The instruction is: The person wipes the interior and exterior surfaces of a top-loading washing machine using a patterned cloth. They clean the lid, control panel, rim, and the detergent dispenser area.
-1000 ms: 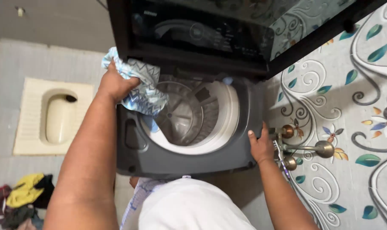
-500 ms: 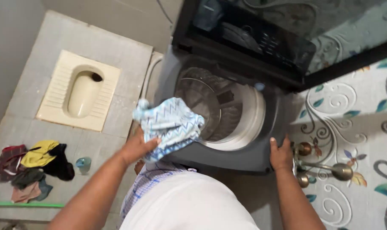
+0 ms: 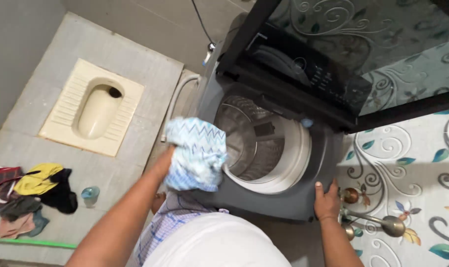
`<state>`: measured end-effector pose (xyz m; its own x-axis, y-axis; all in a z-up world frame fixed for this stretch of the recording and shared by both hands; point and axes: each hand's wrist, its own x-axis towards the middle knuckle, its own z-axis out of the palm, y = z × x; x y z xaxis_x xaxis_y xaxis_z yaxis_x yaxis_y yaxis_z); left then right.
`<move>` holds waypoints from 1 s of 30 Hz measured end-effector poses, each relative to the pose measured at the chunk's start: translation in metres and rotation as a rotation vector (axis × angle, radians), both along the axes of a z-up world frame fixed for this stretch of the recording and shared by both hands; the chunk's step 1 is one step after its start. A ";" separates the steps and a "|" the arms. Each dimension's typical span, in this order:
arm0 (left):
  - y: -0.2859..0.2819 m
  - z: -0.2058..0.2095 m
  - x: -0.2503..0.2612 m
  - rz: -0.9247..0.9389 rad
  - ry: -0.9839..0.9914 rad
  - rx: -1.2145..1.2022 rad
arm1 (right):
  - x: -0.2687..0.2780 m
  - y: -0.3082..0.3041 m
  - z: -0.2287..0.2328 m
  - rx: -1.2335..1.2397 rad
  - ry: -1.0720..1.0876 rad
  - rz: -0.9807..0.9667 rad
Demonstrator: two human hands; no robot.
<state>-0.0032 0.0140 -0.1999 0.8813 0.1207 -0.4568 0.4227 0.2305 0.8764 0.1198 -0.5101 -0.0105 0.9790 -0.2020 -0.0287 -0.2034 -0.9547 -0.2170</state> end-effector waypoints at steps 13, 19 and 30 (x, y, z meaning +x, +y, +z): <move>0.075 -0.027 0.232 0.102 -0.462 0.451 | -0.010 0.008 0.009 0.049 -0.020 0.040; 0.077 -0.055 0.165 0.006 -0.481 0.654 | -0.007 0.003 0.003 -0.058 -0.069 0.093; 0.019 0.019 -0.046 0.044 0.063 0.214 | -0.008 0.013 0.002 0.038 -0.011 0.020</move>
<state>-0.0496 0.0332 -0.1805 0.8435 0.2586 -0.4707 0.4717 0.0622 0.8796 0.1120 -0.4967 -0.0082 0.9832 -0.1810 -0.0255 -0.1815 -0.9496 -0.2557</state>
